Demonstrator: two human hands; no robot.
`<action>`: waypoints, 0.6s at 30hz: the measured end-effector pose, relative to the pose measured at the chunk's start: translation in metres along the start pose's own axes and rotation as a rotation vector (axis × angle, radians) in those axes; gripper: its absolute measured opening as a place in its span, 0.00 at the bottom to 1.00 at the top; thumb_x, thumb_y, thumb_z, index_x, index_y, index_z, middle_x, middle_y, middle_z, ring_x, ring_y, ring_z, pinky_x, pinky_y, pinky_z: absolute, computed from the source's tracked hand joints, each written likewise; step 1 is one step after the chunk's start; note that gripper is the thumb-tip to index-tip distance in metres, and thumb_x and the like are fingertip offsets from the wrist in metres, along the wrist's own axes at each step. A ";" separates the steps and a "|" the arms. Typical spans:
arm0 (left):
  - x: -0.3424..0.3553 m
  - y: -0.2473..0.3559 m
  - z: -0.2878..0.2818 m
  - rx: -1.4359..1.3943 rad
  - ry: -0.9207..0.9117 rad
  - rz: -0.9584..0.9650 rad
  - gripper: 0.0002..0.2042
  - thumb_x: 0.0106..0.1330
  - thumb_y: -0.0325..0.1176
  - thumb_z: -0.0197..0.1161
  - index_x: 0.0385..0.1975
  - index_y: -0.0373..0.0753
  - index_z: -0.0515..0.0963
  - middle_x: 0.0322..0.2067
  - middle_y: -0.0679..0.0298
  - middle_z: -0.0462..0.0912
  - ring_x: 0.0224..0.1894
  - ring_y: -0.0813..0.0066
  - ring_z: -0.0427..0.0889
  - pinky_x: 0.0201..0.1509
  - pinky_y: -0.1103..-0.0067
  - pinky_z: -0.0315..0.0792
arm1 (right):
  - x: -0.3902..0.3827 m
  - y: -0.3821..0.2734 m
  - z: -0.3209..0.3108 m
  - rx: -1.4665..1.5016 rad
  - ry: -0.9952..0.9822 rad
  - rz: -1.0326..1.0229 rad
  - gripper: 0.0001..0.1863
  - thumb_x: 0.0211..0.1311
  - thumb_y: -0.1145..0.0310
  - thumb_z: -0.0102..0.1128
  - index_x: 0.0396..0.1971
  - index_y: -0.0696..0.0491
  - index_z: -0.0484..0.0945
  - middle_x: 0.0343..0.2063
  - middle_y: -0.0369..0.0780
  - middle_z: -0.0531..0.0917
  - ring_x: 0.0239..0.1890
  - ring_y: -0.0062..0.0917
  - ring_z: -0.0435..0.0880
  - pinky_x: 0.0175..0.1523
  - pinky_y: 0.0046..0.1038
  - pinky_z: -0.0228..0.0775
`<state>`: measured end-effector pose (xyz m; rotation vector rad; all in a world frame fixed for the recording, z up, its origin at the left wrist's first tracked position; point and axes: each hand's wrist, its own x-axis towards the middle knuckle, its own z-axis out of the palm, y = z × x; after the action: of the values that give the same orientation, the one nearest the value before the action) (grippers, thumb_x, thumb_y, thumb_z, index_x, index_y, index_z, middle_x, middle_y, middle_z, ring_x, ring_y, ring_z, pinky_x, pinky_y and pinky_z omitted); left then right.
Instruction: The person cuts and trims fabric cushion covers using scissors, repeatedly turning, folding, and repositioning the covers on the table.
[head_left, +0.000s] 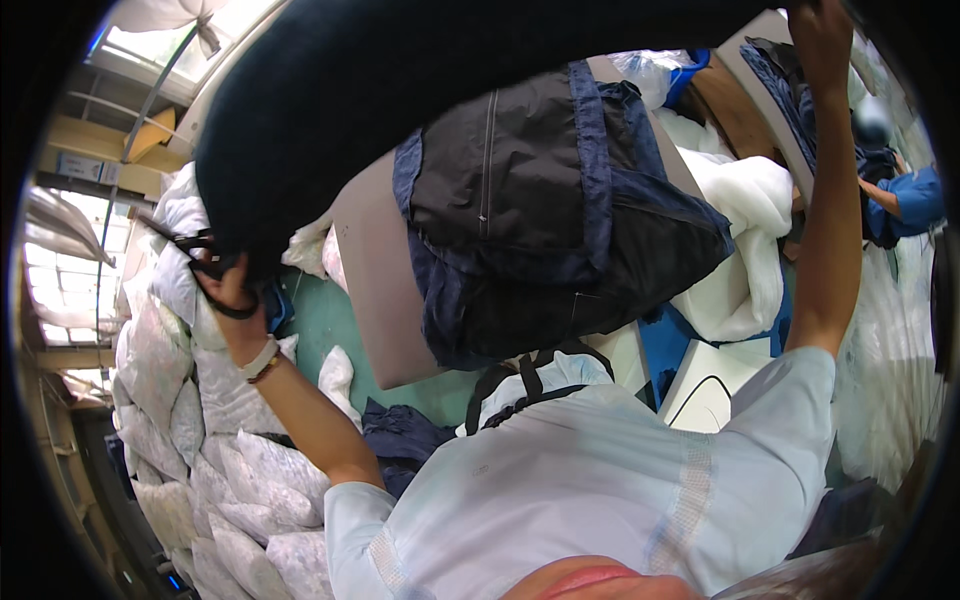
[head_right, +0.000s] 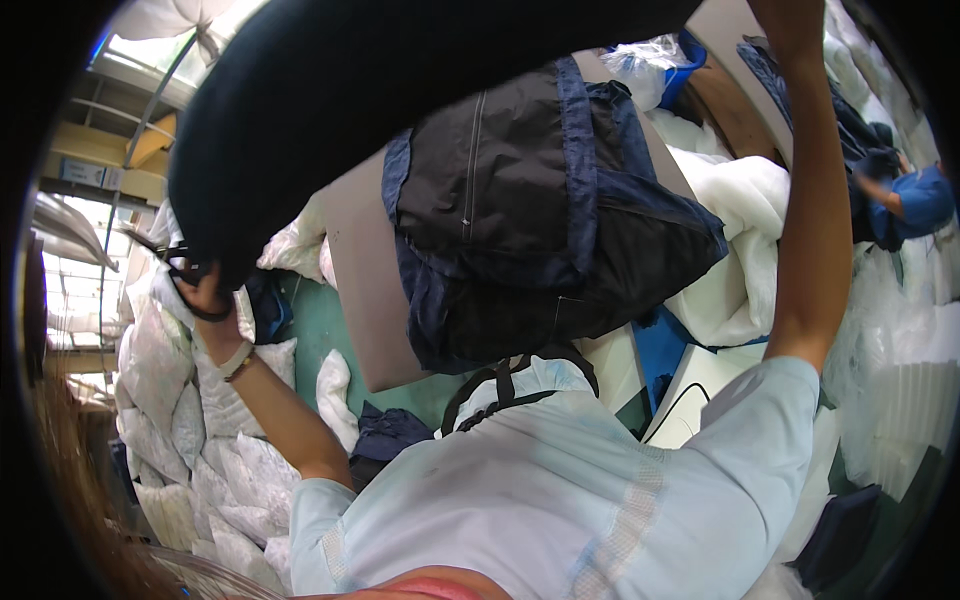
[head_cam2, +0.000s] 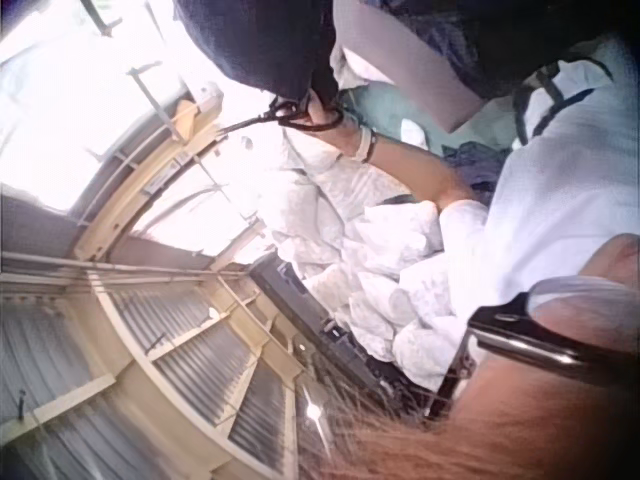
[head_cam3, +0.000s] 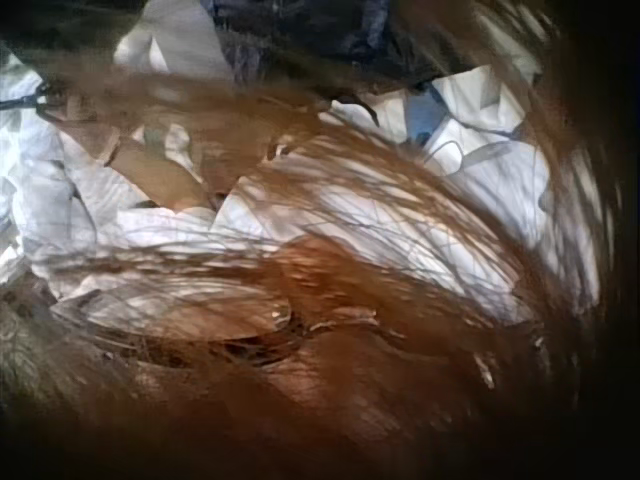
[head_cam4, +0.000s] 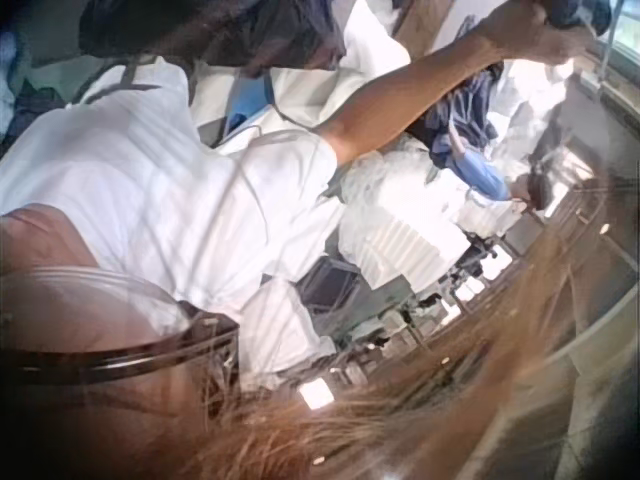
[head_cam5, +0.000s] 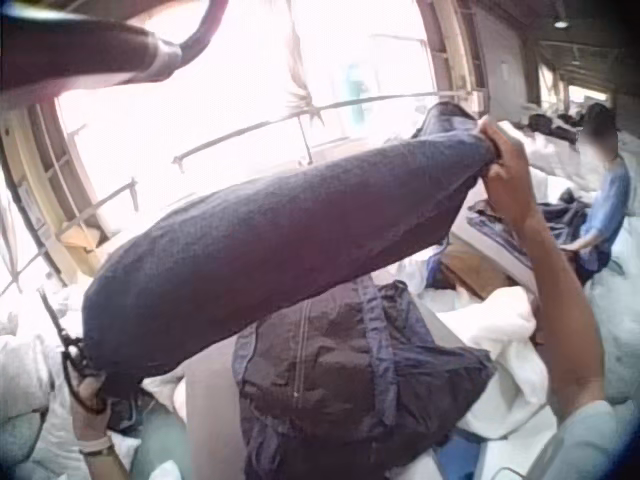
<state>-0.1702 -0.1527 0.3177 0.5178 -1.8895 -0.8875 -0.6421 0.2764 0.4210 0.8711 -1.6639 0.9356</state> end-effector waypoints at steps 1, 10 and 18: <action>-0.005 -0.012 0.007 -0.002 -0.063 0.001 0.18 0.52 0.20 0.61 0.45 0.29 0.71 0.50 0.57 0.70 0.52 0.68 0.71 0.57 0.75 0.65 | -0.026 0.038 -0.019 -0.086 -0.168 0.061 0.12 0.51 0.73 0.52 0.37 0.56 0.76 0.30 0.46 0.81 0.37 0.34 0.81 0.42 0.28 0.70; -0.163 -0.091 0.070 -0.337 -0.586 -0.583 0.13 0.50 0.18 0.61 0.34 0.36 0.68 0.33 0.65 0.76 0.38 0.77 0.73 0.45 0.82 0.67 | -0.365 -0.022 -0.124 -0.131 -0.764 0.556 0.12 0.45 0.79 0.55 0.33 0.56 0.74 0.38 0.46 0.76 0.45 0.41 0.75 0.50 0.33 0.67; -0.313 -0.197 0.027 -0.266 -0.763 -1.112 0.11 0.52 0.20 0.63 0.32 0.36 0.69 0.31 0.62 0.80 0.32 0.77 0.78 0.35 0.83 0.70 | -0.449 -0.097 -0.232 0.035 -1.738 1.210 0.19 0.52 0.63 0.56 0.44 0.53 0.78 0.42 0.46 0.80 0.45 0.37 0.79 0.52 0.30 0.68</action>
<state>-0.0541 -0.0606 -0.0221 1.2272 -2.0051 -2.2763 -0.3526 0.4892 0.0529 0.5339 -3.9363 0.8629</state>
